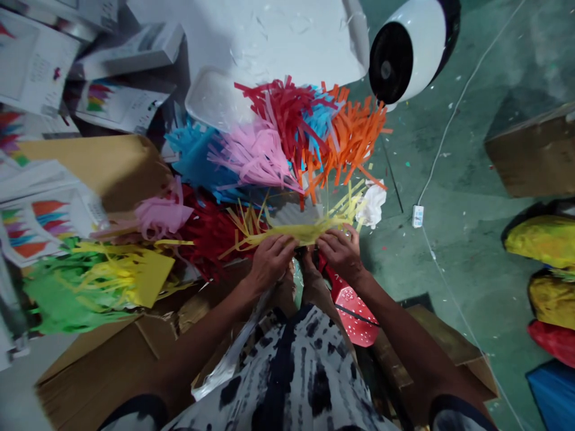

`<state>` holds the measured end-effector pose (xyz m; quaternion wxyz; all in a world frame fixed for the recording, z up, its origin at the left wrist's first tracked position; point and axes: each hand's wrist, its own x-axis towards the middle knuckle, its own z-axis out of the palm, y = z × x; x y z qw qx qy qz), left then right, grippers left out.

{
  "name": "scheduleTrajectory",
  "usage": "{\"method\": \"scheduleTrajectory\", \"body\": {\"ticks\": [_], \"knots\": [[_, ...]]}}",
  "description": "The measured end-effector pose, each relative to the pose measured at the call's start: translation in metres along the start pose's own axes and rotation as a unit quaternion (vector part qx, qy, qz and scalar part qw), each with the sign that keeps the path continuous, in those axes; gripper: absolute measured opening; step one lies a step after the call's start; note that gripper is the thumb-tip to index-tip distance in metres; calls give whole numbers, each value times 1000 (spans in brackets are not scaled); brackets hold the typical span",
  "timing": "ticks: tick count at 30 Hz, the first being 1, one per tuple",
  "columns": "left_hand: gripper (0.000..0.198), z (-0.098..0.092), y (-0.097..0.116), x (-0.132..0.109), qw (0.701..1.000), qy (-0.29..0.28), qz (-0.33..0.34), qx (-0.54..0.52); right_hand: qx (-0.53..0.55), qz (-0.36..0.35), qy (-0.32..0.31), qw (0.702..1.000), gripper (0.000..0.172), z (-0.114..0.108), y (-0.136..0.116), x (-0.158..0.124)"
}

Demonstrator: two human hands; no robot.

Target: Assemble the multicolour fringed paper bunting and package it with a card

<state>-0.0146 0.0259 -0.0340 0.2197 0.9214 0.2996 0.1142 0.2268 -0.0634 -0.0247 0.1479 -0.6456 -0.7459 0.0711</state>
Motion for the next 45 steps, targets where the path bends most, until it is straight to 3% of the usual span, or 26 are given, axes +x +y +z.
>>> {"method": "scheduleTrajectory", "body": {"ticks": [3,11,18,26,40,45], "knots": [[30,-6,-3,2,999,16,-32,-9,16,16,-1,1000,17,-6,3,11],[23,-22,-8,18,998,10,-41,-38,44,44,-34,997,16,-12,3,34],[18,-29,-14,23,990,42,-129,-48,49,130,-74,987,18,-13,0,49],[21,-27,-11,32,981,67,-179,22,20,167,-108,980,25,-17,-9,67],[24,-23,-16,35,987,44,-131,86,-74,155,-40,984,26,-9,-15,68],[28,-14,-18,28,986,87,-123,68,-75,163,-65,982,31,-6,-5,72]]}}
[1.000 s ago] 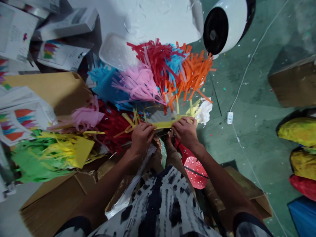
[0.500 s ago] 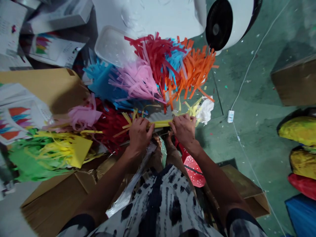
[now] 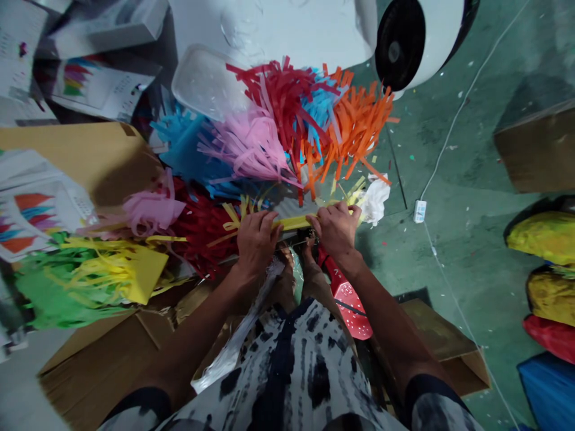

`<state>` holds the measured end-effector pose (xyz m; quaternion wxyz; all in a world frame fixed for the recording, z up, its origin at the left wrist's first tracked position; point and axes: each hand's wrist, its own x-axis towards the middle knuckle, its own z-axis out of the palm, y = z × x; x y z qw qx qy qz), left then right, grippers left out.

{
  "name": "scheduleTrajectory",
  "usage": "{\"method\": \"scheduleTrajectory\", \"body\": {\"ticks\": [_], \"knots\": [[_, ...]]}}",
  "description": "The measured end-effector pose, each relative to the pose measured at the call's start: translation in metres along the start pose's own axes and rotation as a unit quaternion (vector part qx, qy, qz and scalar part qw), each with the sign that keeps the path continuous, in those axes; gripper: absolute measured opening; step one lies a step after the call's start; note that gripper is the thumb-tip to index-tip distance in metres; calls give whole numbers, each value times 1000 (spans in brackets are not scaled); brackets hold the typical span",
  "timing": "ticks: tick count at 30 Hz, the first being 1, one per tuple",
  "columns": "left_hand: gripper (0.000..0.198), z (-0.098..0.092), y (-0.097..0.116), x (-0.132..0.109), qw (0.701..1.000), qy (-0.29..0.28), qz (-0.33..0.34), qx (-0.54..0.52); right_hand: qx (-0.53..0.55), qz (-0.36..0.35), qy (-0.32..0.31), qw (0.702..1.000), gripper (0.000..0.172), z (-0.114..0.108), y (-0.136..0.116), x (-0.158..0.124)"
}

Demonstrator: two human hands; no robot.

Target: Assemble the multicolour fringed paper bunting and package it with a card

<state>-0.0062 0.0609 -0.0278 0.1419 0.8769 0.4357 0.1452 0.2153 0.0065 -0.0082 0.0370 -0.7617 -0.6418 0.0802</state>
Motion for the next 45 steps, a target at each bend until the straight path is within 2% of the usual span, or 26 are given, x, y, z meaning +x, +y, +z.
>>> {"method": "scheduleTrajectory", "body": {"ticks": [2,5,7,9,12,16,19,22,24,27,30,36,39,45], "knots": [[35,2,-1,-4,998,0,61,-5,-3,0,-6,1000,33,0,2,2],[37,3,-1,-6,986,-50,156,-19,-24,6,25,999,26,-2,1,-2],[35,3,1,-5,983,-72,168,-16,-31,5,73,997,21,-3,-2,-11],[34,2,3,-4,983,-78,166,-5,-18,-36,95,995,27,-2,-5,-24],[34,1,1,-5,982,-79,173,-4,16,-123,71,990,33,2,-6,-42],[36,-14,-20,-10,976,-77,201,-43,16,-110,63,992,37,4,8,-50],[31,-35,-35,-14,983,-35,168,-63,16,-107,57,993,33,0,16,-44],[23,-46,-27,-12,994,20,98,-43,23,-111,58,992,24,-6,13,-35],[22,-41,-11,-7,993,15,108,-35,23,-106,54,993,18,-10,8,-30],[22,-21,11,5,986,-56,154,-35,20,-99,43,994,16,-13,4,-26],[17,-4,16,13,983,-109,146,-35,20,-98,38,994,17,-13,5,-25],[14,1,9,9,989,-71,125,-36,15,-117,32,992,19,-4,4,-22],[14,1,10,9,991,-51,113,-42,25,-102,44,993,16,1,5,-16],[20,-2,4,11,999,-35,11,-28,31,-74,15,997,16,-2,11,-1]]}}
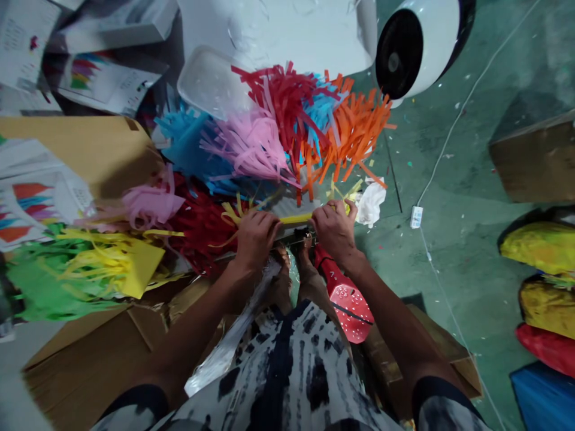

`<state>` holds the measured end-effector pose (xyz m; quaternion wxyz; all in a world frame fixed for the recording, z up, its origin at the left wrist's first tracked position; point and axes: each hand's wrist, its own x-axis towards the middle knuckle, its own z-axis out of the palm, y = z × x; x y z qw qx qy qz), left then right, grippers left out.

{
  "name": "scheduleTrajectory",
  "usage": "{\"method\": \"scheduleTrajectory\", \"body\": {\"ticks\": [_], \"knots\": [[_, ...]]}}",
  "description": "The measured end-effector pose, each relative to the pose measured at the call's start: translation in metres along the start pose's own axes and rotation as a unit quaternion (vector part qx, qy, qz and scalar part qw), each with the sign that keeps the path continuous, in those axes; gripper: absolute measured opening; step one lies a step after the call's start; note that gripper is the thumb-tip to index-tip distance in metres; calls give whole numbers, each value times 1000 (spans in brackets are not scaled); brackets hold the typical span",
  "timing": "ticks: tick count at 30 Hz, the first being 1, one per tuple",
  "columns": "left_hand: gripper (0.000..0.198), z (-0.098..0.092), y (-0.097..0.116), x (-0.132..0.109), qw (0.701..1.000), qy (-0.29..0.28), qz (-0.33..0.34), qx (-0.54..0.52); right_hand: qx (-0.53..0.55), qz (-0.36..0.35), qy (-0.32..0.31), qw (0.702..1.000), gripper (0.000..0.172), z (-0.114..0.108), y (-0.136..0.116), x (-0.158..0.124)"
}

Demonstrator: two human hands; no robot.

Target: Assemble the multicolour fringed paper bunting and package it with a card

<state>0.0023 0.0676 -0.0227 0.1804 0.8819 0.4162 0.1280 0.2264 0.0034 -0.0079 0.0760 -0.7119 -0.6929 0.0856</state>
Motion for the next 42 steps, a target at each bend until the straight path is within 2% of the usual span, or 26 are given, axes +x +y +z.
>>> {"method": "scheduleTrajectory", "body": {"ticks": [6,11,14,16,18,21,23,26,28,31,33,37,39,42], "knots": [[15,-6,-1,4,999,1,-46,-22,-15,-23,-70,997,19,-10,5,14],[12,-6,4,13,998,-22,-60,12,-30,-36,-101,994,26,-18,3,24],[9,-4,8,13,998,-5,-47,38,-38,-22,-72,996,25,-19,-4,24],[15,-1,12,11,999,15,-7,36,-33,-13,-18,999,21,-15,-10,18],[19,5,16,8,998,15,53,24,-13,-36,18,999,22,-7,-15,6],[21,11,16,4,994,-8,111,16,19,-93,14,995,31,6,-14,-15],[21,10,8,0,992,-1,124,16,22,-100,20,995,36,11,-7,-27],[17,-3,-15,-10,994,36,107,10,11,-91,44,995,42,13,6,-35],[17,-14,-29,-17,996,57,65,12,6,-83,42,996,41,12,10,-34],[19,-24,-31,-20,997,74,29,24,0,-72,37,997,34,11,8,-28],[21,-21,-20,-15,997,55,60,14,-2,-70,39,997,30,10,4,-24],[17,-4,1,5,991,-46,128,-5,-1,-59,20,998,27,4,-3,-19],[15,2,3,11,990,-70,126,2,1,-47,13,999,24,2,-5,-17],[15,4,1,13,991,-70,111,4,3,-41,26,999,20,1,-8,-11]]}}
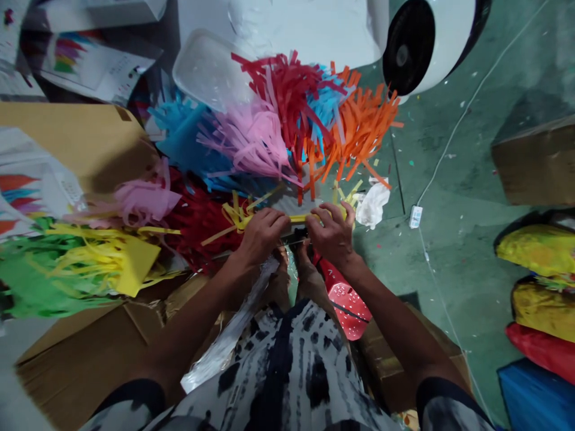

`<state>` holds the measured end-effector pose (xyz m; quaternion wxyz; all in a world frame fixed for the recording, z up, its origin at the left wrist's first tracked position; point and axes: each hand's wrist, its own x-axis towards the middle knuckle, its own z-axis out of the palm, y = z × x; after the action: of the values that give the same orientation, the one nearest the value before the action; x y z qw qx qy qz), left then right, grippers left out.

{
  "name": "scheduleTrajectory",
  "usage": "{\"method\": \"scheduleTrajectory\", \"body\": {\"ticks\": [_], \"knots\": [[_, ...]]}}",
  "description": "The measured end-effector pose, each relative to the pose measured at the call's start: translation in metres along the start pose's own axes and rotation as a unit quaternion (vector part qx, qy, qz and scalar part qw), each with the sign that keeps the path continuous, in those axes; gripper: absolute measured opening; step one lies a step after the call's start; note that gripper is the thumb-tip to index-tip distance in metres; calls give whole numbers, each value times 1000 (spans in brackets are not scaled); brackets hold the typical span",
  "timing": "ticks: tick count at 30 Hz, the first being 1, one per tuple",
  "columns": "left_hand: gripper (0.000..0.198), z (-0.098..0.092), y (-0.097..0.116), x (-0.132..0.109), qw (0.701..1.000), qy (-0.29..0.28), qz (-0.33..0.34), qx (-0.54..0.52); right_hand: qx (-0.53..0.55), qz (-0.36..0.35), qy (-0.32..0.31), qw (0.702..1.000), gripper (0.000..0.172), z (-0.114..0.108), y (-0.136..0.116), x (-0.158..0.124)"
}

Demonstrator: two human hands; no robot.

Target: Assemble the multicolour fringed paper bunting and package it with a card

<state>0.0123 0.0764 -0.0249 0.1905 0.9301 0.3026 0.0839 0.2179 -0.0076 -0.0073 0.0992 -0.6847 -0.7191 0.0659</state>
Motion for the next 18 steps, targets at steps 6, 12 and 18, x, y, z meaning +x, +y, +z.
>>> {"method": "scheduleTrajectory", "body": {"ticks": [6,12,18], "knots": [[17,4,-2,-2,999,26,-17,-10,8,-22,8,1000,18,8,5,11],[15,11,-5,0,998,61,-17,-14,32,-65,83,994,10,16,10,11],[15,12,-9,1,998,59,-4,-35,43,-68,65,995,7,15,-1,16]]}}
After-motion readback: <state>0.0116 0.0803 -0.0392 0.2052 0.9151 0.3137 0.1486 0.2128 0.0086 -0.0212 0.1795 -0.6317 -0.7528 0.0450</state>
